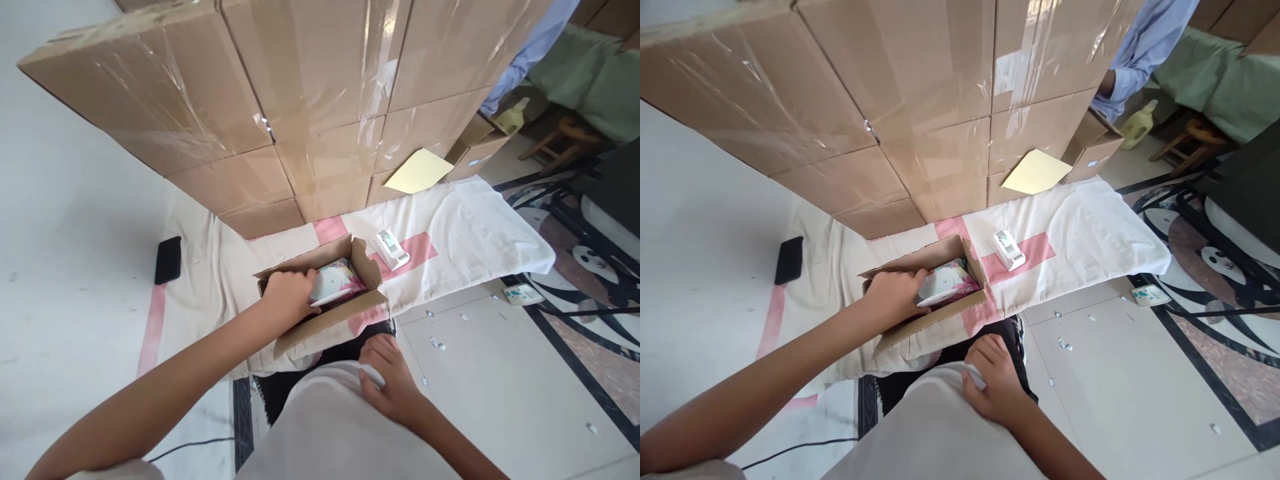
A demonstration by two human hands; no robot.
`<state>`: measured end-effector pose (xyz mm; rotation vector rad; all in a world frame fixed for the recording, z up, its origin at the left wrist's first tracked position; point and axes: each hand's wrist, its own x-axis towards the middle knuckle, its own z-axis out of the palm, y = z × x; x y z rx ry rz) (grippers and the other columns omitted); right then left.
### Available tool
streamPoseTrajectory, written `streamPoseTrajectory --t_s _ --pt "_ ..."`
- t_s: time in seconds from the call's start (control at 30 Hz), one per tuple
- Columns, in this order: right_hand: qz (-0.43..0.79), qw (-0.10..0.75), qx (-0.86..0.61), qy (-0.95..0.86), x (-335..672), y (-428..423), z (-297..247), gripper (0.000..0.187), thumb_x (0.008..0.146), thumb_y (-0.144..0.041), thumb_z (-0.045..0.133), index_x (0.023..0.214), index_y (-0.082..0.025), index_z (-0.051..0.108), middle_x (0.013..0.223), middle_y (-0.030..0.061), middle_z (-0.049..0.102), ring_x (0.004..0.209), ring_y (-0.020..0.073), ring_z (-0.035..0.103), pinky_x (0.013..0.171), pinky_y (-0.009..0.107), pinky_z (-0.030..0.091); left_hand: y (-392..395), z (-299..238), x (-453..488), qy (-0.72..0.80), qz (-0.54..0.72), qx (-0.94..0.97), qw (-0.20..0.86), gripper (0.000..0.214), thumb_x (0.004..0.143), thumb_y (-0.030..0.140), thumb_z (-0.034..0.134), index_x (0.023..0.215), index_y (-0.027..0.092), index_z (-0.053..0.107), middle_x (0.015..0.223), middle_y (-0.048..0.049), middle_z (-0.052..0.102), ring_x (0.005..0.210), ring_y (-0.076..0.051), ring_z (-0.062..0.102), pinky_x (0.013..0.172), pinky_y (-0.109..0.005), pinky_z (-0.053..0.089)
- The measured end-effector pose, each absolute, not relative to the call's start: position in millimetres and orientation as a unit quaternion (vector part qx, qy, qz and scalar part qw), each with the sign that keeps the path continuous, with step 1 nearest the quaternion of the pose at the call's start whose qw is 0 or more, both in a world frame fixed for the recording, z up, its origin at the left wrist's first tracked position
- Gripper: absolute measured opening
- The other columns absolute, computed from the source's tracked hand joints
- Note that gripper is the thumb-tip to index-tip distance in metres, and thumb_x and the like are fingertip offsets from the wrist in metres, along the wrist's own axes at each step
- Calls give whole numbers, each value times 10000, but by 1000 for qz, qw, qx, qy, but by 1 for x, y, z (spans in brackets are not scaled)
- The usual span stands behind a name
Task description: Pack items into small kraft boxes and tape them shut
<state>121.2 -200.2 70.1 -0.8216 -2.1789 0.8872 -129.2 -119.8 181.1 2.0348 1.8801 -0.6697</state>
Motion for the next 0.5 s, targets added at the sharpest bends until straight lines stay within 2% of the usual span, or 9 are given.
streamPoseTrajectory --t_s 0.07,0.17,0.3,0.4,0.5 --pt "316 196 -362 -855 128 -195 35 138 877 -194 570 1004 -199 625 999 92 671 970 268 613 927 488 487 -124 190 -136 656 -216 710 135 627 825 591 695 1278 175 578 1104 -140 751 1020 -362 715 726 -403 524" --pt "243 63 -424 -870 136 -186 -16 356 894 -232 591 1228 -127 653 1254 196 643 1226 355 556 1082 577 425 -136 196 -140 671 -167 715 108 529 906 601 583 1282 229 574 1163 -79 736 1043 -318 695 705 -389 501" --pt "221 15 -406 -887 137 -184 -46 440 952 -292 547 1345 -110 626 1395 228 581 1372 385 459 1171 609 324 -152 193 -134 666 -127 735 27 345 1016 407 455 1279 217 571 1134 -89 710 1029 -281 656 770 -404 471" --pt "252 -6 -380 -890 131 -180 -46 431 955 -323 553 1318 -114 653 1383 226 608 1359 391 484 1170 623 309 -157 188 -129 612 -134 779 -7 329 1043 254 330 1232 214 597 1132 -108 683 1022 -271 611 797 -418 440" --pt "283 -16 -359 -889 118 -168 -45 423 922 -358 622 1250 -100 694 1309 226 659 1287 400 551 1122 617 370 -153 182 -128 554 -154 818 -13 322 1031 217 350 1133 195 654 1275 -131 638 1095 -292 573 831 -443 435"
